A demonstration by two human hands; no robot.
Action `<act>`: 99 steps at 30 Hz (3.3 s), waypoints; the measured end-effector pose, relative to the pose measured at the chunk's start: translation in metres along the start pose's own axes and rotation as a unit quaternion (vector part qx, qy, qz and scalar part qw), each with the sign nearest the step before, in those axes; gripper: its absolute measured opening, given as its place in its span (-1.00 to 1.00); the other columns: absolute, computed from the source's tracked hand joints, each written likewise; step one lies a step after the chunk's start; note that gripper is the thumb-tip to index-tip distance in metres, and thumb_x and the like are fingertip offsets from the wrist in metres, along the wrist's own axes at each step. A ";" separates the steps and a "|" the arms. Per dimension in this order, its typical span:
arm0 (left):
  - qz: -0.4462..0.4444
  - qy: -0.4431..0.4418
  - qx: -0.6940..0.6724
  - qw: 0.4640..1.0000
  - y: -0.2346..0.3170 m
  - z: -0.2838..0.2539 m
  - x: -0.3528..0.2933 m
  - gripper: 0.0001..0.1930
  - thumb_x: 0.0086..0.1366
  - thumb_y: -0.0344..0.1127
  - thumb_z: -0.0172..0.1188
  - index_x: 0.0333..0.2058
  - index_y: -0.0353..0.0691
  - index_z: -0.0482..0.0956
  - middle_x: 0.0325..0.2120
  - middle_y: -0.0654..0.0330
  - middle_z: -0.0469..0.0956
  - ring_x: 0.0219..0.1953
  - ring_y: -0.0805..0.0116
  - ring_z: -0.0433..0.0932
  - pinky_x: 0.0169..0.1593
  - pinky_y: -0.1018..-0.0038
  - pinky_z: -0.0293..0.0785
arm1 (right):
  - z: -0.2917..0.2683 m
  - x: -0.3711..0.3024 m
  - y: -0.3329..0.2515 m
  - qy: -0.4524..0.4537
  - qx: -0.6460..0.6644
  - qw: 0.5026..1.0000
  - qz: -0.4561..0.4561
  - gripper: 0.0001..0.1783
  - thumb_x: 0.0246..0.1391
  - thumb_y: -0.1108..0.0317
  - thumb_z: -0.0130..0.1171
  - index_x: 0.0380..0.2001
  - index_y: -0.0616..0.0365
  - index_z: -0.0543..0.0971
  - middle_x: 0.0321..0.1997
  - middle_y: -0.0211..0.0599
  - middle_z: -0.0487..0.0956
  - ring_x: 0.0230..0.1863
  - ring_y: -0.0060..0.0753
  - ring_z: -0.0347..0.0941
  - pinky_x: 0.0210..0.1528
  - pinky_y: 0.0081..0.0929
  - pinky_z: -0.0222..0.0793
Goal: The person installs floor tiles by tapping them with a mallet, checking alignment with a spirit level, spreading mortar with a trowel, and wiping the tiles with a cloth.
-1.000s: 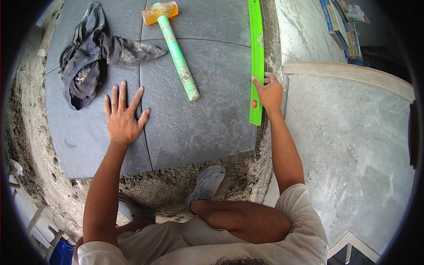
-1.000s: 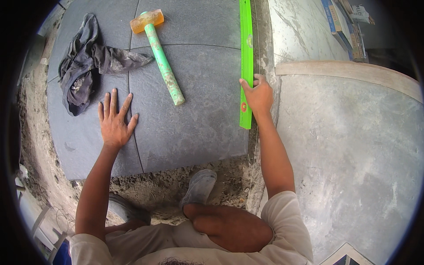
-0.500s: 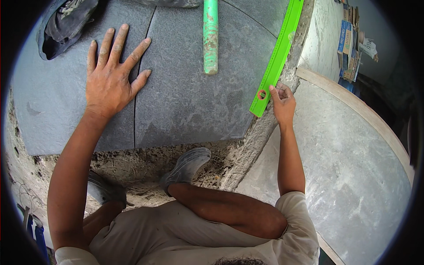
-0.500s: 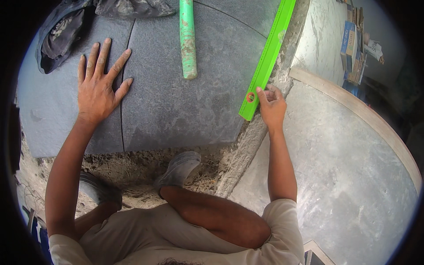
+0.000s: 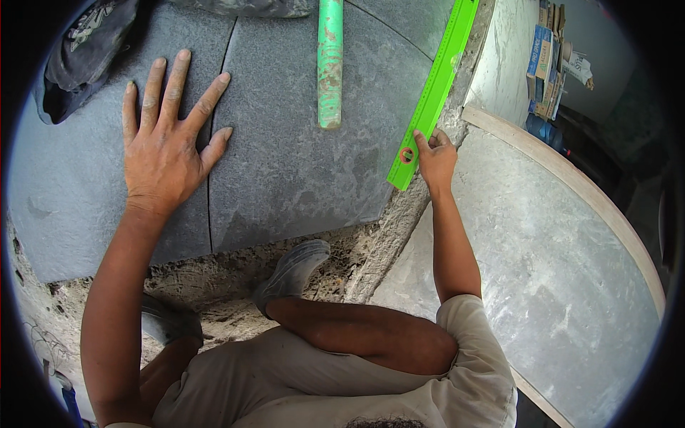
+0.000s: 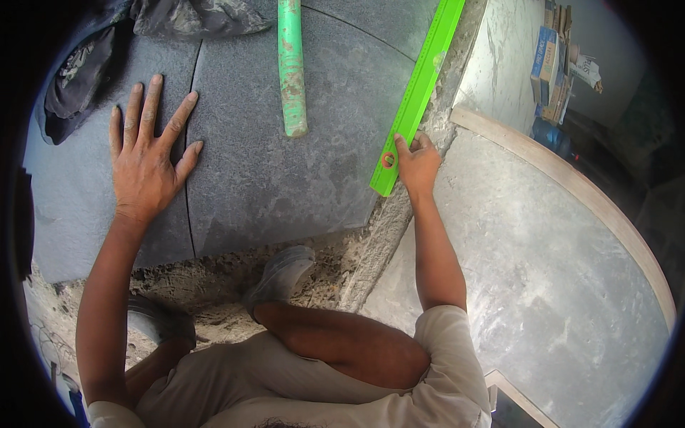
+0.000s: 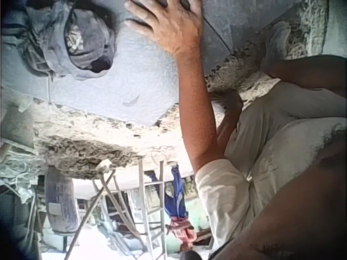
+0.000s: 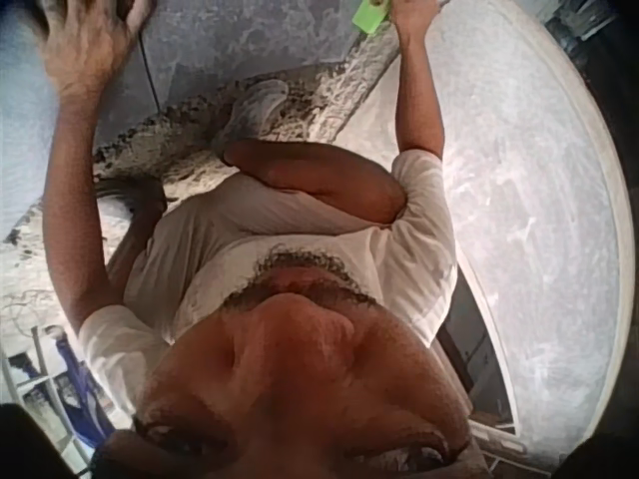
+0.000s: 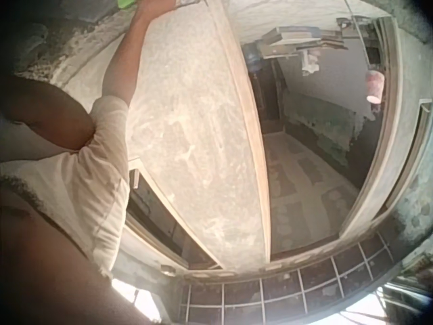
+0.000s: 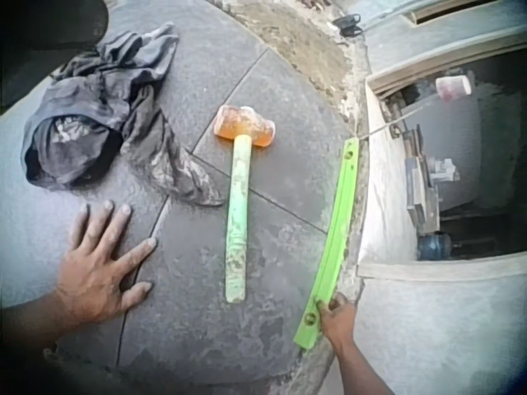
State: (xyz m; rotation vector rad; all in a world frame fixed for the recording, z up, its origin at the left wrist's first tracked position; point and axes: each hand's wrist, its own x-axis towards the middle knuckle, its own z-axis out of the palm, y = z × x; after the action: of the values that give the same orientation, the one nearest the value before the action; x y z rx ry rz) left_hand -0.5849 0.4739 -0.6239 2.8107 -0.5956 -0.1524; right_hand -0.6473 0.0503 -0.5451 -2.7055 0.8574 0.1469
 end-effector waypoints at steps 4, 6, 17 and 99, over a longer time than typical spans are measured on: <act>-0.007 -0.012 -0.003 1.000 0.002 0.004 0.000 -0.40 0.28 0.24 0.07 0.30 0.54 0.24 0.42 0.29 0.01 0.47 0.21 -0.09 0.48 0.03 -0.26 | 0.003 -0.003 0.017 -0.008 -0.045 0.999 -0.010 -0.72 0.07 0.24 0.34 -0.27 0.26 0.63 -0.49 -0.21 0.67 -0.54 -0.51 0.53 -0.45 -0.49 0.40; 0.003 0.010 0.002 1.000 0.000 0.000 0.002 -0.39 0.30 0.25 0.01 0.33 0.49 0.20 0.44 0.28 -0.04 0.47 0.21 -0.11 0.49 0.07 -0.27 | -0.004 -0.005 0.000 -0.028 -0.055 0.998 0.017 -0.69 0.13 0.25 0.31 -0.25 0.33 0.62 -0.39 -0.18 0.69 -0.42 -0.54 0.58 -0.33 -0.54 0.46; 0.003 0.006 0.016 1.000 0.001 -0.001 0.001 -0.39 0.30 0.23 0.05 0.32 0.49 0.21 0.43 0.27 -0.02 0.47 0.19 -0.10 0.48 0.04 -0.25 | -0.008 -0.017 0.003 -0.021 0.007 0.999 0.039 -0.60 0.11 0.17 0.35 -0.20 0.33 0.61 -0.40 -0.23 0.67 -0.39 -0.57 0.57 -0.32 -0.57 0.46; 0.050 -0.020 0.118 0.991 0.012 -0.003 0.005 -0.32 0.31 0.26 -0.10 0.30 0.06 0.31 0.39 -0.23 -0.03 0.43 -0.26 -0.12 0.39 -0.16 -0.31 | -0.015 0.006 0.002 0.151 0.100 0.983 -0.018 -0.24 -0.03 0.06 0.37 0.18 0.20 0.38 -0.02 -0.08 0.52 0.03 0.00 0.47 -0.03 -0.06 0.45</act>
State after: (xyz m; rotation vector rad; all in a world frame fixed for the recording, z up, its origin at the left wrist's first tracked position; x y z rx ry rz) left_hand -0.5848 0.4622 -0.6177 3.0017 -0.8127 -0.1263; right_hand -0.6437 0.0411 -0.5323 -2.5860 0.8514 -0.3479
